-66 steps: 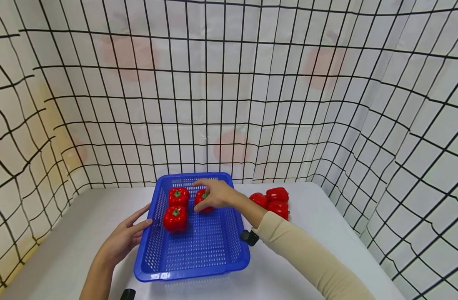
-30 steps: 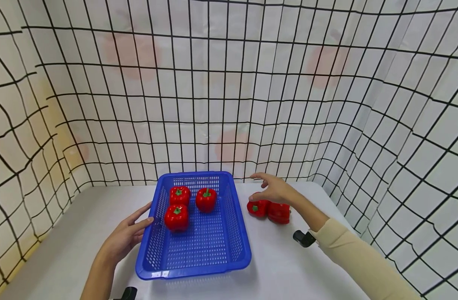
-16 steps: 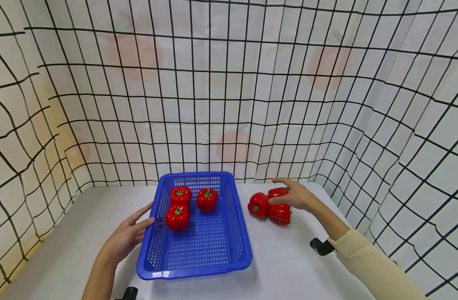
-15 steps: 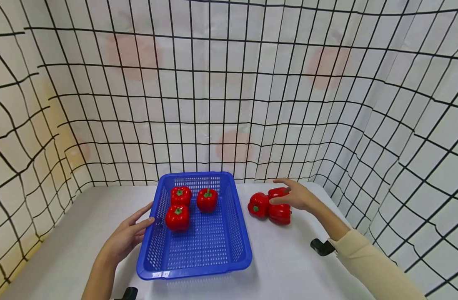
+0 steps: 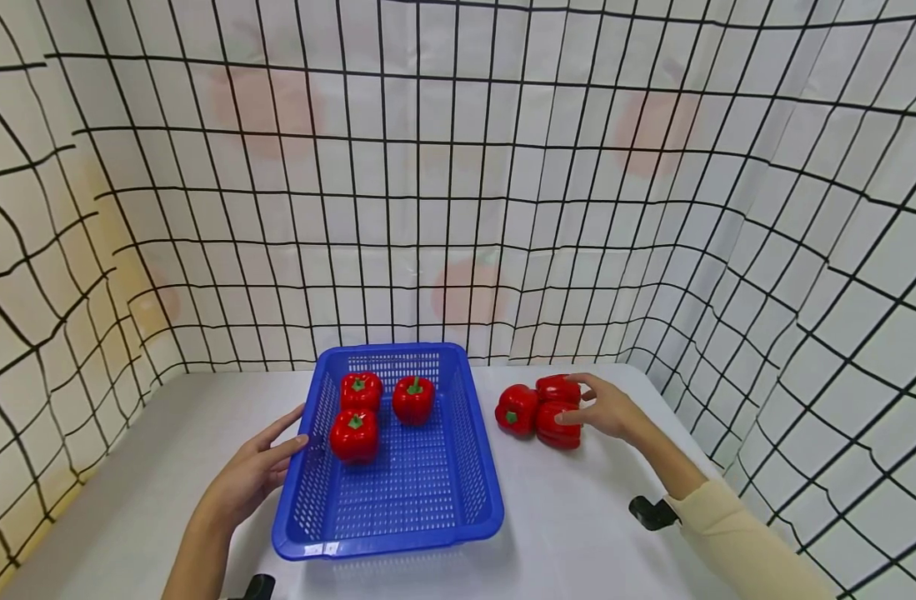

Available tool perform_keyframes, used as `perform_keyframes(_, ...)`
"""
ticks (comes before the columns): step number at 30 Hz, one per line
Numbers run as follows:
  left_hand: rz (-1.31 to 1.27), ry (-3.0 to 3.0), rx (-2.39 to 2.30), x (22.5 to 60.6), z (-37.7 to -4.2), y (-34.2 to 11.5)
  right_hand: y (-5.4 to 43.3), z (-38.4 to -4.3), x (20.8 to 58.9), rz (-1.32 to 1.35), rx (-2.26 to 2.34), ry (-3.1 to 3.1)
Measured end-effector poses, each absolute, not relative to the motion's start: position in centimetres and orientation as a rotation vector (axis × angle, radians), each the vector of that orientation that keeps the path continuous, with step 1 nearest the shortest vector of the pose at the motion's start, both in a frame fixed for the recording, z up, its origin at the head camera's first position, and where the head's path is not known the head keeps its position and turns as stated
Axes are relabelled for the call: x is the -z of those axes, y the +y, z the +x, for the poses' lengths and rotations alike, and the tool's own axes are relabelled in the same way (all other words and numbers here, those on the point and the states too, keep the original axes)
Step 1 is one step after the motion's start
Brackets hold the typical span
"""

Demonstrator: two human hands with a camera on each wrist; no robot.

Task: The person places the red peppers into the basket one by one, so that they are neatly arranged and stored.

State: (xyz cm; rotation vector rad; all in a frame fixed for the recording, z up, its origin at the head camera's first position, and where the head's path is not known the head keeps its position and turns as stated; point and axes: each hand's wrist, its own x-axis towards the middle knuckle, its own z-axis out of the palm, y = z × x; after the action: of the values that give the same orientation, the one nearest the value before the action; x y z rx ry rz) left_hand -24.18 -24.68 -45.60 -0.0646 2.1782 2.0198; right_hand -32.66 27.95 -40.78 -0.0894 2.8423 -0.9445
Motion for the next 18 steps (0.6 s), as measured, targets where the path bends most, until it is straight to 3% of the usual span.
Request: perform_keyframes(18, -0.069, 2.183, -2.004, 45.4, -24.1, -24.7, 29.4, -32.5, 43.9, -0.002, 1.006, 2.813)
